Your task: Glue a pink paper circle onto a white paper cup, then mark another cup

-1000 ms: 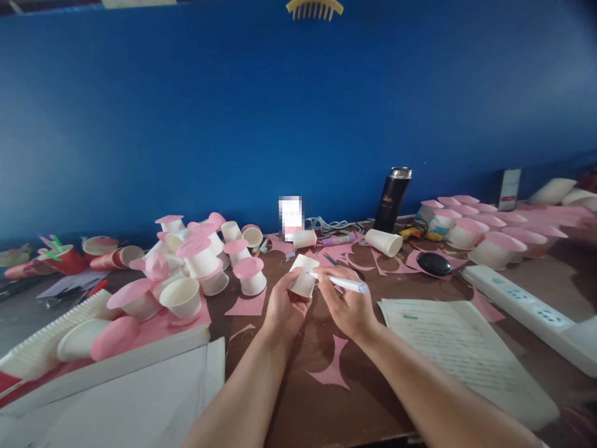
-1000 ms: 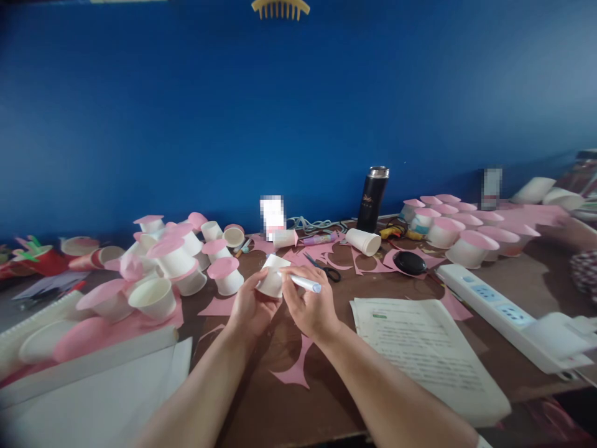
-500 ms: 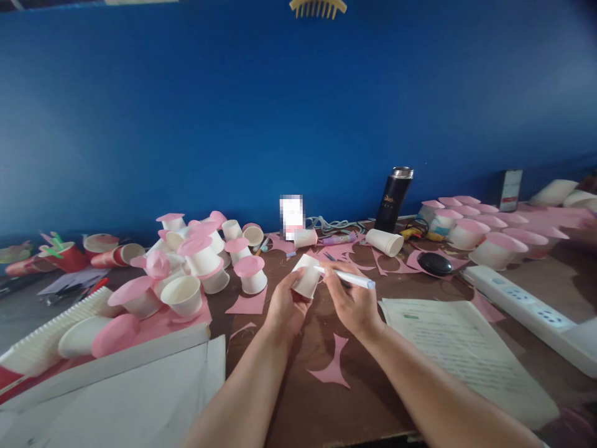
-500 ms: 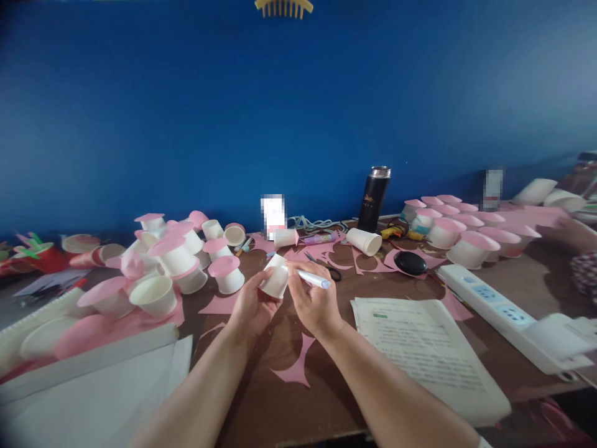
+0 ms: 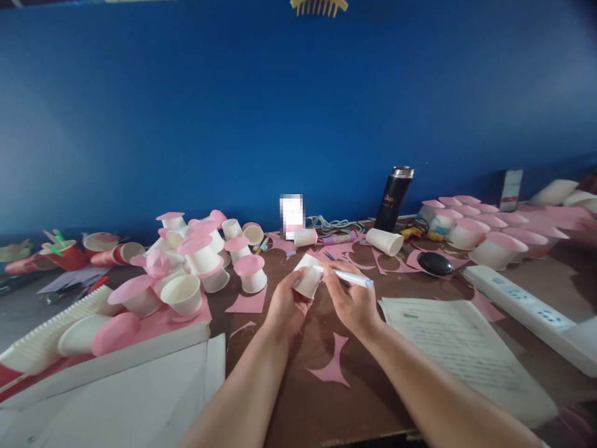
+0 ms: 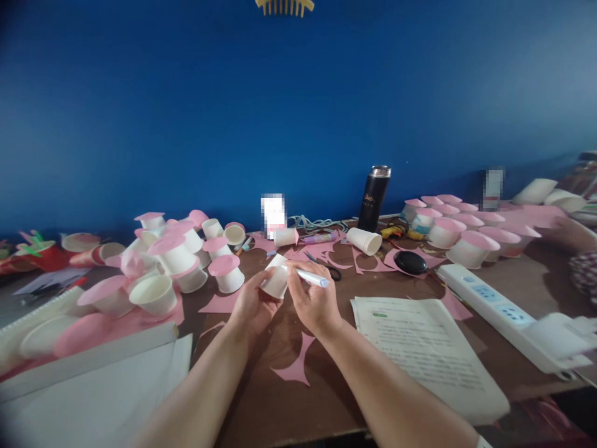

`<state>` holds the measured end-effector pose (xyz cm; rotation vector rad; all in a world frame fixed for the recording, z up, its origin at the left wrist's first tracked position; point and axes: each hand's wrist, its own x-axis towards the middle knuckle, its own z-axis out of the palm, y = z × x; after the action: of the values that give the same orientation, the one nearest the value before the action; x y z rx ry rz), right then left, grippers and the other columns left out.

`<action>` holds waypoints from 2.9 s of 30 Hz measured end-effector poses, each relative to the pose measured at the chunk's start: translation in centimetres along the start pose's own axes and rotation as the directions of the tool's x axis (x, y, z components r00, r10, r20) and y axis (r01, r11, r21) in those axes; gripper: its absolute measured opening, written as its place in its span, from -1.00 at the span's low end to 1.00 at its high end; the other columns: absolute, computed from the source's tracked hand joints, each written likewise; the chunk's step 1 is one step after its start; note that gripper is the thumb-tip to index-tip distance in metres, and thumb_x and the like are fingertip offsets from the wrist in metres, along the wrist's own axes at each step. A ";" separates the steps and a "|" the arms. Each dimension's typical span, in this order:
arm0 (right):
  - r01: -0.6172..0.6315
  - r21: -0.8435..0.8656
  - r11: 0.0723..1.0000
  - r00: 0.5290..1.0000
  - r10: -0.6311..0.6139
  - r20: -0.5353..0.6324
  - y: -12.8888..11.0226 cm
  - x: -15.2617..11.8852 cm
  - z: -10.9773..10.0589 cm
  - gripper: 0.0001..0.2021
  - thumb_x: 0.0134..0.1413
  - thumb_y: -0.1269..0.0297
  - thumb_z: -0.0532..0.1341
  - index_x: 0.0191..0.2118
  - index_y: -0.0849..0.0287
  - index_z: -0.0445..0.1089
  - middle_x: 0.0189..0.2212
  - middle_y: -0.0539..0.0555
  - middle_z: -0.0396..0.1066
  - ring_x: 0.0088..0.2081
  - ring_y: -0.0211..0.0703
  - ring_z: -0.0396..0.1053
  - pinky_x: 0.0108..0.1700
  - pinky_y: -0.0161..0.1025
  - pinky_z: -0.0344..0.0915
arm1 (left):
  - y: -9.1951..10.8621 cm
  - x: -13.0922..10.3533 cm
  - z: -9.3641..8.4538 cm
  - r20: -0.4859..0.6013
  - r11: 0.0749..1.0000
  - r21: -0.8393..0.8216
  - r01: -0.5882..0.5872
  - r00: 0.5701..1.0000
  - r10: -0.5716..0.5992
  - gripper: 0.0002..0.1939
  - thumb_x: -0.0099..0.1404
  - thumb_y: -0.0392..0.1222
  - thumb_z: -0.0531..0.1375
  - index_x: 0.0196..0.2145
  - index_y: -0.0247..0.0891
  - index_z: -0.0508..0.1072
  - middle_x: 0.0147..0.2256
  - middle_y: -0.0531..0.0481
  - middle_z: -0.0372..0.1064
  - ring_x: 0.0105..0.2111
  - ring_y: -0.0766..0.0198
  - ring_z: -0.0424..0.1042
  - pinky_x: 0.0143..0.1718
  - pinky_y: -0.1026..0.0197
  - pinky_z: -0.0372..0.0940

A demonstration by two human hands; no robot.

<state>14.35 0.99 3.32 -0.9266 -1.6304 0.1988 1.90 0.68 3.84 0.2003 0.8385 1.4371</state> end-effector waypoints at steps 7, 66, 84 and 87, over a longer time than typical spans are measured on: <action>0.006 -0.006 1.000 1.000 -0.005 0.021 0.2 -0.1 0.0 -0.85 0.18 0.32 0.11 -0.22 0.13 0.43 -0.27 0.09 0.51 -0.18 -0.07 0.45 -0.14 -0.13 0.37 | 0.4 0.1 0.0 -0.005 1.000 -0.019 0.005 1.000 -0.005 -0.85 0.05 -0.36 0.28 -0.36 -0.35 0.43 -0.43 0.00 0.45 -0.50 0.35 0.43 -0.59 0.36 0.21; -0.707 0.552 0.441 0.683 0.626 0.375 2.3 -0.8 3.0 -0.54 -0.05 0.00 0.29 -0.05 0.13 0.38 -0.27 0.07 0.49 -0.23 -0.04 0.43 -0.21 -0.16 0.37 | -1.9 0.7 -0.7 0.407 0.997 0.028 -0.073 0.912 0.055 -0.85 0.18 -0.27 0.24 -0.28 -0.37 0.51 -0.29 -0.11 0.49 -0.32 0.25 0.45 -0.22 0.26 0.30; -0.061 0.086 0.994 0.996 0.066 -0.060 2.1 0.2 0.4 -0.66 0.21 0.28 0.09 0.10 0.08 0.29 -0.02 0.18 0.39 0.01 -0.03 0.34 0.04 -0.01 0.29 | -1.6 1.9 -1.3 0.154 0.953 0.151 -0.263 0.958 0.240 -0.77 -0.04 -0.19 0.39 -0.43 -0.37 0.53 -0.45 -0.02 0.40 -0.41 0.39 0.39 -0.31 0.34 0.28; 0.031 0.093 0.995 0.999 -0.035 0.034 1.2 0.3 -0.3 -0.69 0.18 0.34 0.13 0.04 0.05 0.35 -0.17 0.12 0.44 -0.16 -0.10 0.39 -0.08 -0.09 0.34 | -1.7 1.7 -1.2 0.177 0.934 0.193 -0.302 0.947 0.270 -0.75 -0.04 -0.18 0.39 -0.38 -0.35 0.54 -0.42 -0.03 0.43 -0.39 0.37 0.40 -0.26 0.31 0.28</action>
<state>15.13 1.85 2.94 -0.8293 -1.6541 0.2668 2.31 1.56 1.32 0.6111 0.8692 1.5777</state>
